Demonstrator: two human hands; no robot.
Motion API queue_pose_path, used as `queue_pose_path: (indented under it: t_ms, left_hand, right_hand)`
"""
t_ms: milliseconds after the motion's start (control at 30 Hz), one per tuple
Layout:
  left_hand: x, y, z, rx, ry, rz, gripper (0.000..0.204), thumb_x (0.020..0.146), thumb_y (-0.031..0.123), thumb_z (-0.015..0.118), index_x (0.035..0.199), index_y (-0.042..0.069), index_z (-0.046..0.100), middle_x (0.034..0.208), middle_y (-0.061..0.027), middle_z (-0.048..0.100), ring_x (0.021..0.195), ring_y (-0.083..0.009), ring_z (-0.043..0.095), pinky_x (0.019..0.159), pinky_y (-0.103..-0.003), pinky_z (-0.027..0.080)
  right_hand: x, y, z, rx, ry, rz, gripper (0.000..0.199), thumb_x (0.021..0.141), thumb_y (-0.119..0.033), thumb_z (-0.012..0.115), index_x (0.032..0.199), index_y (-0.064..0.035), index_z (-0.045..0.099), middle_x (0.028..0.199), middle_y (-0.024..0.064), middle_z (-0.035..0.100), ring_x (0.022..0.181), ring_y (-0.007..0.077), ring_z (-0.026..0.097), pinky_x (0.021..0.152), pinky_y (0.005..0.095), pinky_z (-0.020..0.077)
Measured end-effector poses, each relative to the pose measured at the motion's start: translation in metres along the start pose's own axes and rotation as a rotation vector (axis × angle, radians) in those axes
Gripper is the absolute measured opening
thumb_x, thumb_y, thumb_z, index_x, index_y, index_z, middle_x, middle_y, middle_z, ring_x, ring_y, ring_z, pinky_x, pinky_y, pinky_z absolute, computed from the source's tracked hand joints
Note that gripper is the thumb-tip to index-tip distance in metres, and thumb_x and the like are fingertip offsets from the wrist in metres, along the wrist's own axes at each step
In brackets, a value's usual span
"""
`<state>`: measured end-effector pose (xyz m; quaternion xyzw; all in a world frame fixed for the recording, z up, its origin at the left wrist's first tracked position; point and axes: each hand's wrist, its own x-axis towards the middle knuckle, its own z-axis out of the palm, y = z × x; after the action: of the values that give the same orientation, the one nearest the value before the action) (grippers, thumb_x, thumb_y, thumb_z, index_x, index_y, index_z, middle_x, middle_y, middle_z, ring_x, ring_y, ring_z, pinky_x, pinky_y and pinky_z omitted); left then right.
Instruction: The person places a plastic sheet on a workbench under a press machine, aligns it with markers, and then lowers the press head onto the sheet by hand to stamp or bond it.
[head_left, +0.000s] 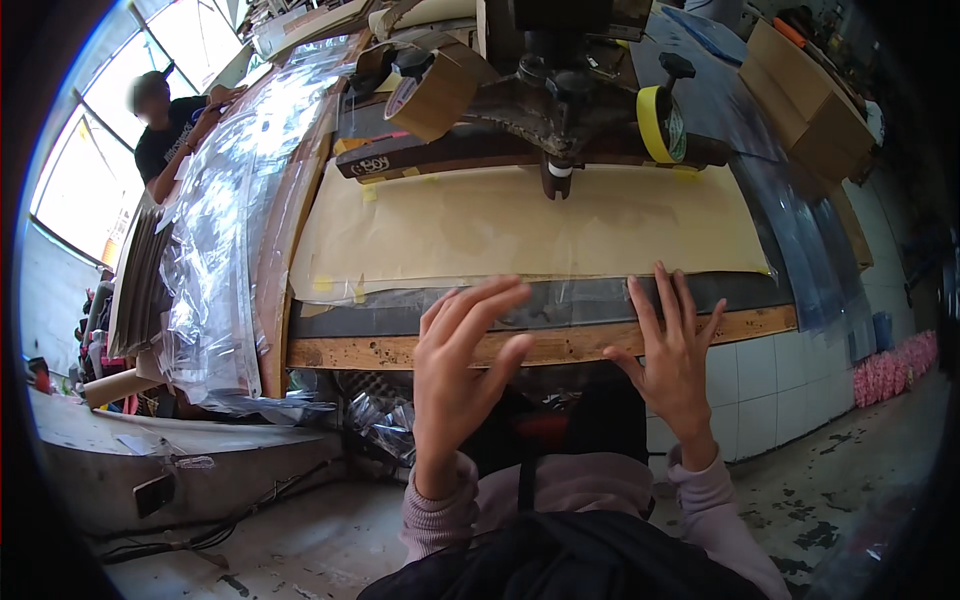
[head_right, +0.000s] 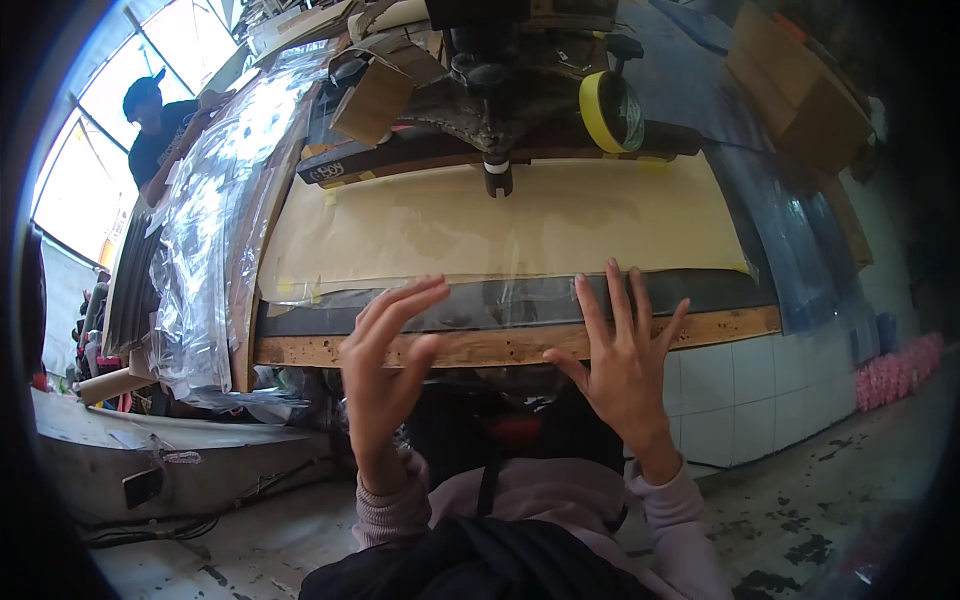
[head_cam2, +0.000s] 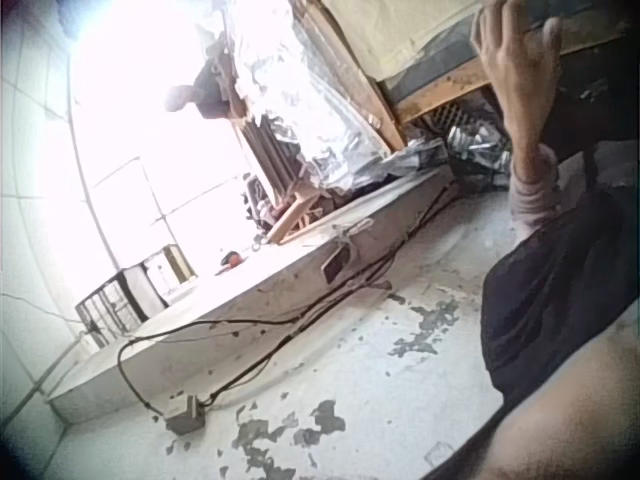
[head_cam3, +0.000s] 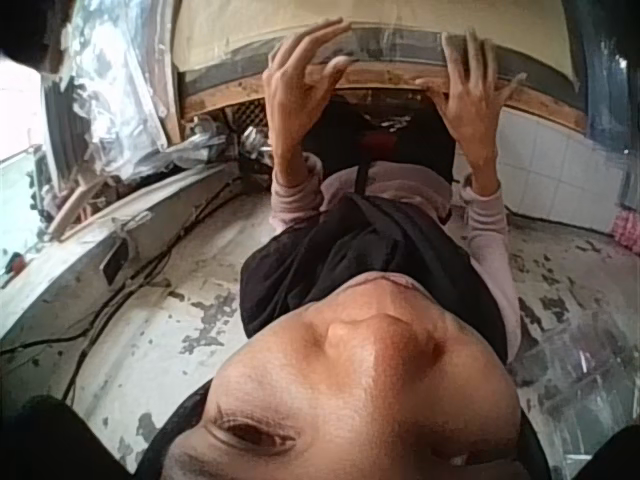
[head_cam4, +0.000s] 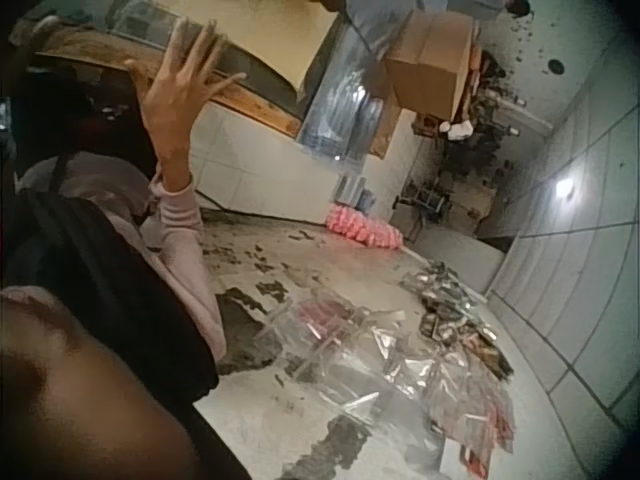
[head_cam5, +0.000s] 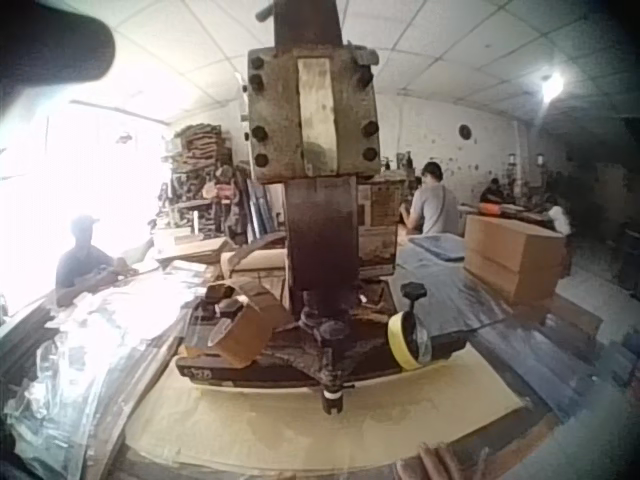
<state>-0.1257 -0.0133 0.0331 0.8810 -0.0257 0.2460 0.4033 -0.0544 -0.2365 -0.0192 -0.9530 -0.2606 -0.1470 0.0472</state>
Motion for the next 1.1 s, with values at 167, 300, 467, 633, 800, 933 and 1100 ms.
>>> queue_pose_path:
  t_ms: [167,300,467,633,800,933,1100]
  left_hand:
    - [-0.008,-0.037,0.012,0.511,-0.191,-0.030,0.053,0.085,0.043,0.059,0.130,0.016,0.050,0.137,-0.0085,0.045,0.131,-0.0291,0.037,0.108,-0.047,0.025]
    - [-0.003,-0.042,0.009,0.491,-0.217,-0.058,0.050,0.086,0.040,0.058,0.130,0.018,0.050,0.142,-0.0052,0.041,0.136,-0.0271,0.030,0.111,-0.048,0.019]
    - [0.009,-0.051,-0.001,0.484,-0.223,-0.015,0.047,0.086,0.037,0.059,0.129,0.018,0.050,0.142,-0.0050,0.041,0.136,-0.0275,0.030,0.111,-0.050,0.017]
    - [0.014,-0.063,-0.007,0.537,-0.247,0.015,0.047,0.087,0.040,0.056,0.130,0.022,0.049,0.141,-0.0018,0.042,0.135,-0.0247,0.032,0.111,-0.054,0.016]
    - [0.015,-0.064,-0.005,0.535,-0.217,0.015,0.046,0.088,0.042,0.055,0.129,0.021,0.051,0.141,-0.0014,0.042,0.135,-0.0236,0.032,0.111,-0.052,0.017]
    - [0.013,-0.065,-0.007,0.522,-0.225,0.011,0.048,0.088,0.043,0.054,0.130,0.021,0.050,0.142,-0.0014,0.041,0.135,-0.0234,0.032,0.111,-0.051,0.017]
    - [0.011,-0.065,-0.012,0.494,-0.252,-0.015,0.050,0.088,0.044,0.054,0.132,0.021,0.048,0.142,-0.0020,0.041,0.135,-0.0232,0.032,0.112,-0.049,0.017]
  right_hand:
    - [0.027,0.020,-0.023,0.372,0.073,-0.131,0.058,0.087,-0.052,0.052,0.126,-0.0090,0.053,0.132,0.0137,0.049,0.123,0.0309,0.047,0.103,0.0610,0.0243]
    - [0.064,0.049,-0.038,0.720,0.193,-0.036,0.035,0.090,-0.031,0.059,0.111,-0.0033,0.062,0.111,0.0126,0.063,0.105,0.0259,0.060,0.095,0.0403,0.0420]
    - [0.109,0.096,-0.037,0.923,0.385,0.113,0.024,0.093,-0.019,0.055,0.100,0.0009,0.066,0.092,0.0066,0.067,0.085,0.0114,0.061,0.078,0.0242,0.0461]
    - [0.188,0.138,-0.048,0.886,0.304,0.062,0.026,0.093,-0.021,0.054,0.100,0.0011,0.066,0.090,0.0061,0.066,0.082,0.0109,0.061,0.075,0.0240,0.0472]
    - [0.282,0.153,-0.054,0.753,-0.017,-0.096,0.025,0.093,-0.018,0.052,0.104,0.0005,0.064,0.093,0.0047,0.065,0.083,0.0105,0.060,0.076,0.0254,0.0489]
    - [0.338,0.126,-0.052,0.652,-0.531,-0.402,0.031,0.087,-0.022,0.060,0.109,-0.0002,0.061,0.097,0.0068,0.065,0.087,0.0132,0.062,0.076,0.0266,0.0504]
    - [0.361,0.081,-0.043,0.336,-0.791,-0.343,0.034,0.079,-0.019,0.067,0.106,0.0018,0.064,0.096,0.0102,0.066,0.086,0.0180,0.062,0.075,0.0311,0.0497]
